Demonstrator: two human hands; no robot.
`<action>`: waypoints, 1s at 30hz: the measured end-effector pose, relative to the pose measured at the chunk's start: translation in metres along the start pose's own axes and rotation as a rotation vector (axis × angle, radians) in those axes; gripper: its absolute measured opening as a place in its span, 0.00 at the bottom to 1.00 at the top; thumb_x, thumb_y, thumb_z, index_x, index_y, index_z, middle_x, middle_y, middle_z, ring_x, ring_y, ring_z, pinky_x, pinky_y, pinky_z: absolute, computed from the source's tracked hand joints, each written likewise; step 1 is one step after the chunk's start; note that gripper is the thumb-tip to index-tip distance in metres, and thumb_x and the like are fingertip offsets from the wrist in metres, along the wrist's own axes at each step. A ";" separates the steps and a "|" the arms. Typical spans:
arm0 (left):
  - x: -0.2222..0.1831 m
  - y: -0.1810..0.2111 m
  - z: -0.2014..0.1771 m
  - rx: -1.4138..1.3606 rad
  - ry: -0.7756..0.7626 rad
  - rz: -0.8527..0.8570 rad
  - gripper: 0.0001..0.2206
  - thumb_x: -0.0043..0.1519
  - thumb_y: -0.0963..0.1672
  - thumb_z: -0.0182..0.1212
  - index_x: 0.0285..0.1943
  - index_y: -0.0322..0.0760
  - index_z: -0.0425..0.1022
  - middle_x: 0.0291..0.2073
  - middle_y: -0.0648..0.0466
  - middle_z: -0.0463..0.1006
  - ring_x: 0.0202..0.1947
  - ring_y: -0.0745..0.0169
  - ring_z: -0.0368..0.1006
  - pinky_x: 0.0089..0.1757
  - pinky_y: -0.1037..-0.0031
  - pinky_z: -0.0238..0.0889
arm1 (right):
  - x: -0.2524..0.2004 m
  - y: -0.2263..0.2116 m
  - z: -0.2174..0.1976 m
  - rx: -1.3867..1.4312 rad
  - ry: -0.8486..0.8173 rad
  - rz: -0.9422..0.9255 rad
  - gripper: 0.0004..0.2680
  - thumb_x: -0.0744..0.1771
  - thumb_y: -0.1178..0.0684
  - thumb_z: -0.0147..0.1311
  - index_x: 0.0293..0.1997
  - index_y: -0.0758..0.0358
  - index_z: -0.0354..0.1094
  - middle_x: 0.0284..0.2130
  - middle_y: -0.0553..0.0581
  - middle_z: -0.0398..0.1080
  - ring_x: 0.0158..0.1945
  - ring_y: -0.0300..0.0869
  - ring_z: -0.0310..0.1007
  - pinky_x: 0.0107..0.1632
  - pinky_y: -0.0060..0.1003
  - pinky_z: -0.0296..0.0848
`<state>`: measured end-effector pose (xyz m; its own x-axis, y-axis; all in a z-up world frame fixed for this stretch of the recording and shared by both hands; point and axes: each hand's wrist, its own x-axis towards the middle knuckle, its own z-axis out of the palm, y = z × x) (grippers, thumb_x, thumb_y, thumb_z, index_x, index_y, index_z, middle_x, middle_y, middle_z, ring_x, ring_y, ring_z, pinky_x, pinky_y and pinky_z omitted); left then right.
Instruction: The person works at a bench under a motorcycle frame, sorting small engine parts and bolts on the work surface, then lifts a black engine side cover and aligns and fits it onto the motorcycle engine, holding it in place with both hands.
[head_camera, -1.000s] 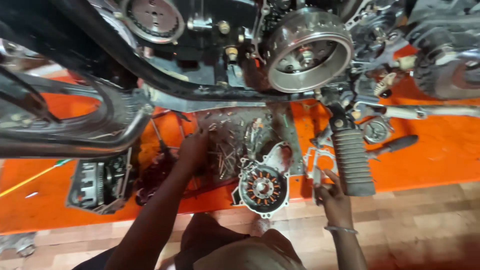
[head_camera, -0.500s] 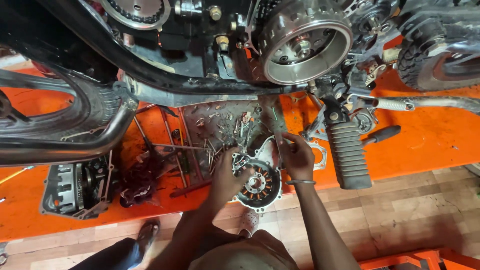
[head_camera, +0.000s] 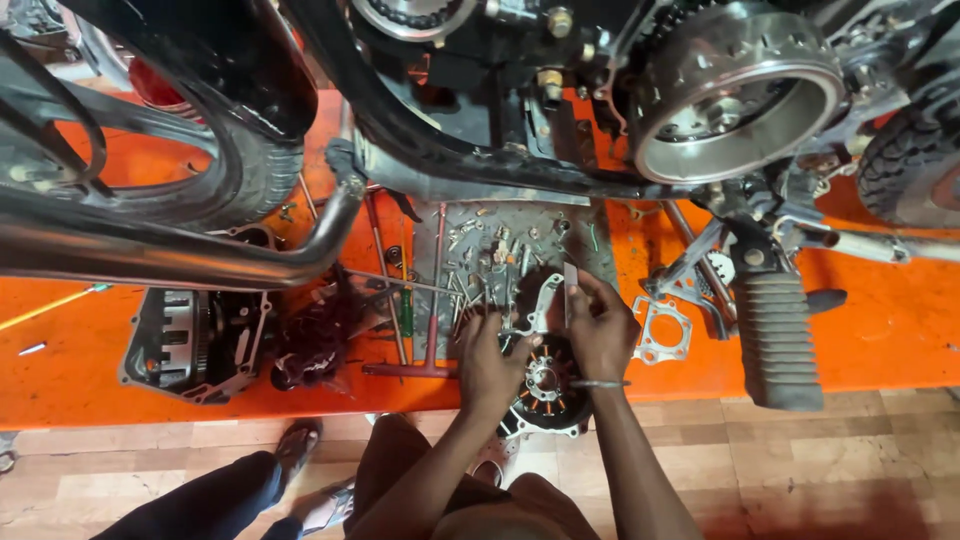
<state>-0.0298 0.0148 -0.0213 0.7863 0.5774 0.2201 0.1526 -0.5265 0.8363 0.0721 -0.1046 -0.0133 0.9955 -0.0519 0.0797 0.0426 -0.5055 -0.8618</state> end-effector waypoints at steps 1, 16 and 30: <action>0.001 0.004 -0.002 -0.003 -0.022 -0.013 0.23 0.52 0.48 0.76 0.50 0.32 0.73 0.43 0.43 0.75 0.48 0.40 0.70 0.49 0.55 0.61 | -0.002 -0.002 0.002 0.003 0.028 0.058 0.11 0.65 0.50 0.61 0.52 0.53 0.78 0.27 0.52 0.77 0.29 0.34 0.73 0.37 0.34 0.73; 0.006 0.012 -0.005 -0.018 -0.211 -0.216 0.19 0.57 0.47 0.70 0.47 0.29 0.69 0.44 0.42 0.75 0.48 0.44 0.71 0.49 0.56 0.63 | -0.003 -0.029 0.011 -0.097 0.034 0.083 0.11 0.63 0.51 0.64 0.50 0.55 0.79 0.26 0.53 0.78 0.27 0.34 0.73 0.35 0.33 0.72; 0.002 0.006 -0.002 0.036 -0.231 -0.210 0.17 0.57 0.45 0.69 0.48 0.29 0.69 0.44 0.42 0.74 0.49 0.43 0.71 0.49 0.57 0.63 | 0.006 -0.005 0.010 0.067 -0.001 0.084 0.10 0.65 0.53 0.63 0.50 0.58 0.79 0.26 0.51 0.77 0.28 0.32 0.71 0.34 0.31 0.72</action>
<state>-0.0283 0.0140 -0.0149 0.8497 0.5213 -0.0792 0.3443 -0.4348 0.8321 0.0791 -0.0939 -0.0138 0.9959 -0.0907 0.0054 -0.0353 -0.4409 -0.8969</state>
